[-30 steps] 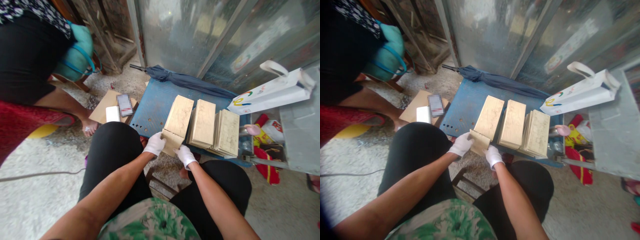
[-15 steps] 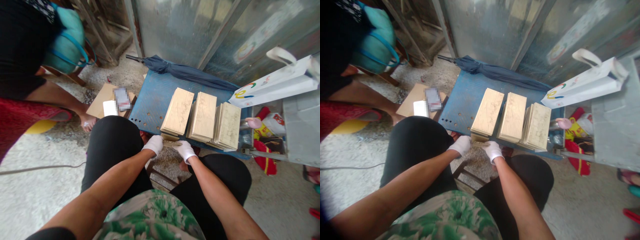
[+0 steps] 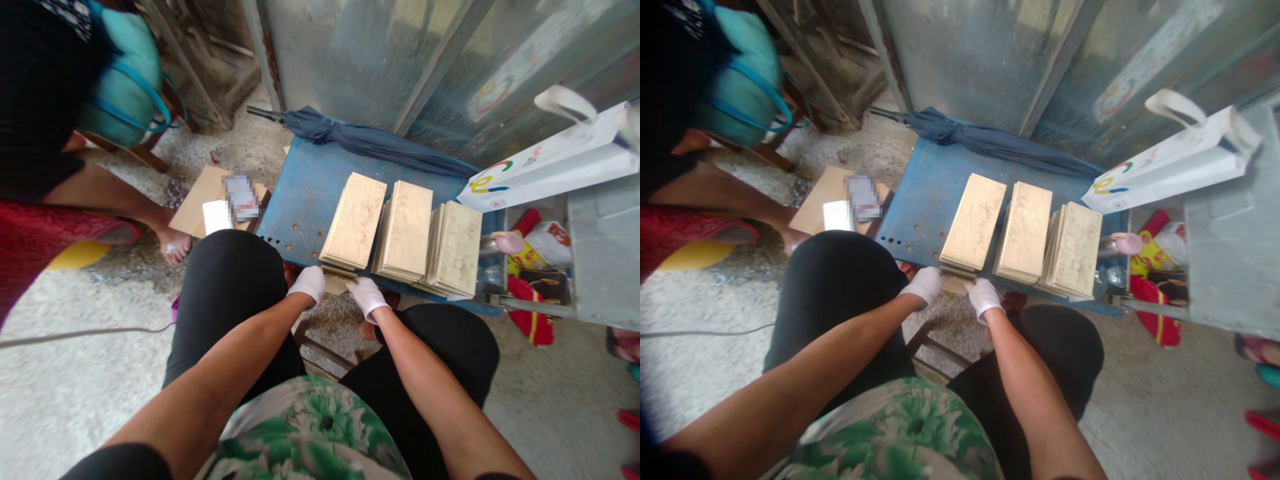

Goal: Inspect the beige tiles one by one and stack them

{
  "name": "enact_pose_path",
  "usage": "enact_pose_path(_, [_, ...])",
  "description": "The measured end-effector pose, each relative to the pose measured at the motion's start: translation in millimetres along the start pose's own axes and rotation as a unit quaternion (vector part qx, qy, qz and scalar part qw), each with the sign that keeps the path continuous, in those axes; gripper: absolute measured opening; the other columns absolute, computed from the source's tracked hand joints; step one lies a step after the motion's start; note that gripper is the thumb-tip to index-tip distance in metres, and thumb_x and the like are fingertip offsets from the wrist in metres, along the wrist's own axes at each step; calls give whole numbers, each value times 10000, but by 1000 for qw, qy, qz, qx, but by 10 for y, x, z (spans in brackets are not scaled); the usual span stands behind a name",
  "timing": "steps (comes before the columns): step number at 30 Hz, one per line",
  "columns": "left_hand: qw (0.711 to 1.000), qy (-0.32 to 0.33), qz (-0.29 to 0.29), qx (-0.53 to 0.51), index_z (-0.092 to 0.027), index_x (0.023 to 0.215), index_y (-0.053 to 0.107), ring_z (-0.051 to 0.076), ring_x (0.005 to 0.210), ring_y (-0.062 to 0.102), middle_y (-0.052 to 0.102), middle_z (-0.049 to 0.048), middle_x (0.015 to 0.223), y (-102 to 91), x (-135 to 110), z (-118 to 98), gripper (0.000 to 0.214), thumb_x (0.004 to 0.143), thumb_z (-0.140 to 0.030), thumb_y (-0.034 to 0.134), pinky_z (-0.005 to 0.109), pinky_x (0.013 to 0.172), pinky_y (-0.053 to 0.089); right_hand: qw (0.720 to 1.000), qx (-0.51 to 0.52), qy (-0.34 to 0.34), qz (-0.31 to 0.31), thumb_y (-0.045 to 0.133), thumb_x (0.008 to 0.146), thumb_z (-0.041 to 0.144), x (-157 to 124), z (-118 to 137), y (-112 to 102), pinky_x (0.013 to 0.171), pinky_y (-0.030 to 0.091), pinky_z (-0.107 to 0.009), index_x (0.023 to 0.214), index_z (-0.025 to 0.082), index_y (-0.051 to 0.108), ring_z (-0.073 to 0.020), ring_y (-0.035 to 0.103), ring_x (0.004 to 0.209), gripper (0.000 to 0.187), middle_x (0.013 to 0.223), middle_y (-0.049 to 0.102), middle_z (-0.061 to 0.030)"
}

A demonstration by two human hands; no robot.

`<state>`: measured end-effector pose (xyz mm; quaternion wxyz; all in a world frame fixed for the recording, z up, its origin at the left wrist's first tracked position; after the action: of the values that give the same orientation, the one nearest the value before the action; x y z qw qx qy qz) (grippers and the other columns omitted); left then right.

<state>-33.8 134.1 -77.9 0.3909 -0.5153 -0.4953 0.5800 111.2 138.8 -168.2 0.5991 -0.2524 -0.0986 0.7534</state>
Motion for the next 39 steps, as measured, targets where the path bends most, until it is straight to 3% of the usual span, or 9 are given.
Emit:
enact_pose_path(8, [1000,-8,-8,-11,-53,989,707,280,1028,665,700,233,1010,-205,-83,18,261,826,-137,521,294,913,467,999,-9,5,-46,524,877,309,-108,104,-226,808,448,-265,1057,157,675,-211,643,948,280,1015,693,-122])
enact_pose_path(14, [980,6,-157,-122,-86,1370,485,245,1233,547,585,177,1316,-658,-246,-13,487,898,-200,444,287,1040,403,995,5,-22,-102,463,916,350,-388,215,-453,863,430,-277,1045,212,667,-228,615,1039,278,1080,686,-94])
enact_pose_path(17, [965,52,-198,-163,-112,1436,418,205,1306,479,517,117,1411,-727,-313,-163,556,881,-133,447,241,1107,335,989,57,-27,-130,475,913,377,-444,277,-544,881,439,-270,1128,200,635,-214,621,1036,321,1083,689,-83])
enact_pose_path(22, [969,50,-168,-173,-115,1465,371,220,1328,454,473,96,1454,-597,-280,-255,678,805,-83,523,247,1131,322,987,55,-9,-153,530,890,409,-440,372,-611,1010,400,-311,1370,143,485,-256,556,1187,551,1282,595,-133])
enact_pose_path(27, [970,53,-156,-180,-98,1483,314,236,1346,429,449,127,1466,-540,-265,-287,737,782,-93,541,275,1142,310,988,50,-14,-147,571,881,384,-458,448,-592,1089,337,-317,1444,62,384,-281,455,1307,675,1413,473,-181])
enact_pose_path(33, [962,81,-134,-222,-141,1477,309,254,1325,452,465,121,1446,-535,-248,-318,831,694,-78,580,330,1118,362,987,71,-5,-145,617,847,396,-509,482,-636,1100,334,-308,1436,75,408,-263,456,1309,702,1401,494,-155])
enact_pose_path(39, [964,43,-99,-241,-151,1428,368,247,1194,563,553,138,1335,-516,-321,-294,749,719,-169,609,325,1009,453,987,95,-13,-127,638,809,453,-572,470,-625,1058,373,-319,1391,120,475,-251,509,1257,689,1329,567,-133])
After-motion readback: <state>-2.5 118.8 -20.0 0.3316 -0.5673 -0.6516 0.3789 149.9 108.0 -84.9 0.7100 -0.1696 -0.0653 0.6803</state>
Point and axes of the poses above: each hand's wrist, its own x-axis towards the middle knuckle, its own y-axis out of the palm, z = x × y, the point moved 8 cm from there along x, towards the middle knuckle
